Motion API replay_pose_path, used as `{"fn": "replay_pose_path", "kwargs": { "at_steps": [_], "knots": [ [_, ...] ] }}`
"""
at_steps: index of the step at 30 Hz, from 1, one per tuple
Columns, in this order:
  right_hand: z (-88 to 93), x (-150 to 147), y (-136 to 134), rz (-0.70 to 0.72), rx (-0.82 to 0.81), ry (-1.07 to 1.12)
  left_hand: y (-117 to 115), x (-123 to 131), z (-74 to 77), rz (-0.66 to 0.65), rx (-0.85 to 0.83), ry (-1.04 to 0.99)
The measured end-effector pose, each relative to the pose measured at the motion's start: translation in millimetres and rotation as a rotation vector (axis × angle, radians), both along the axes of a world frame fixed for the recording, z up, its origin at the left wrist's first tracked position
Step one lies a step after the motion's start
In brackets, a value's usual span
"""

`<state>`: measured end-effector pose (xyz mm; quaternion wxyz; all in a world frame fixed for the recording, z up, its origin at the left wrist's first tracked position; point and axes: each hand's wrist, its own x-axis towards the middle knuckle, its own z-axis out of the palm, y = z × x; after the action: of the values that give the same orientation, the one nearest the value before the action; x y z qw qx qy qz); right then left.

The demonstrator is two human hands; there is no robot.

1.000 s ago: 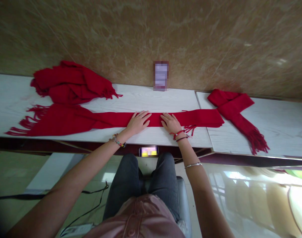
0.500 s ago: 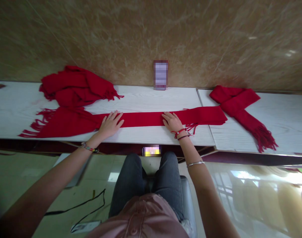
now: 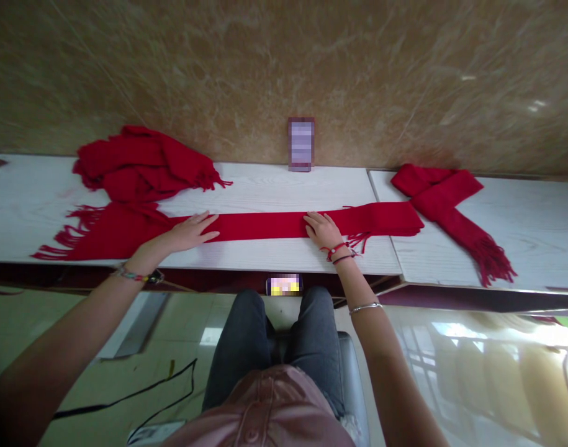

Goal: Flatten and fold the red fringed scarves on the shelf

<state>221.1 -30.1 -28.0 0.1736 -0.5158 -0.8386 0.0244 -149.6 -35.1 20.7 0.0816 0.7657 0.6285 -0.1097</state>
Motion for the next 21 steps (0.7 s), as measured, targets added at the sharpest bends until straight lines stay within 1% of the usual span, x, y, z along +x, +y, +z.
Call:
{"fn": "replay_pose_path", "kwargs": {
  "at_steps": [1, 3, 5, 7, 11, 14, 17, 21],
  "knots": [
    [0.2, 0, 0, 0.002, 0.003, 0.000, 1, -12, 2.7, -0.077, -0.007, 0.003],
    [0.5, -1, 0, 0.008, 0.010, -0.001, 2, -36, 7.3, -0.166, 0.008, 0.019],
    [1.0, -1, -1, 0.009, 0.018, -0.008, -1, -55, 11.0, -0.201, 0.035, 0.066],
    [1.7, -1, -1, 0.005, 0.023, -0.027, -5, -65, 13.6, -0.212, 0.076, 0.141],
    [4.5, -4, -2, 0.005, 0.040, -0.078, -12, -68, 14.3, -0.189, 0.210, 0.238],
    [7.5, -17, -5, 0.065, 0.071, -0.112, -12, -68, 11.6, -0.169, 0.307, 0.276],
    [10.3, -42, -7, 0.178, 0.089, -0.122, -10, -71, 9.6, -0.168, 0.381, 0.326],
    [12.6, -86, -5, 0.304, 0.064, -0.124, -11, -73, 12.5, -0.192, 0.437, 0.336]
  ]
}}
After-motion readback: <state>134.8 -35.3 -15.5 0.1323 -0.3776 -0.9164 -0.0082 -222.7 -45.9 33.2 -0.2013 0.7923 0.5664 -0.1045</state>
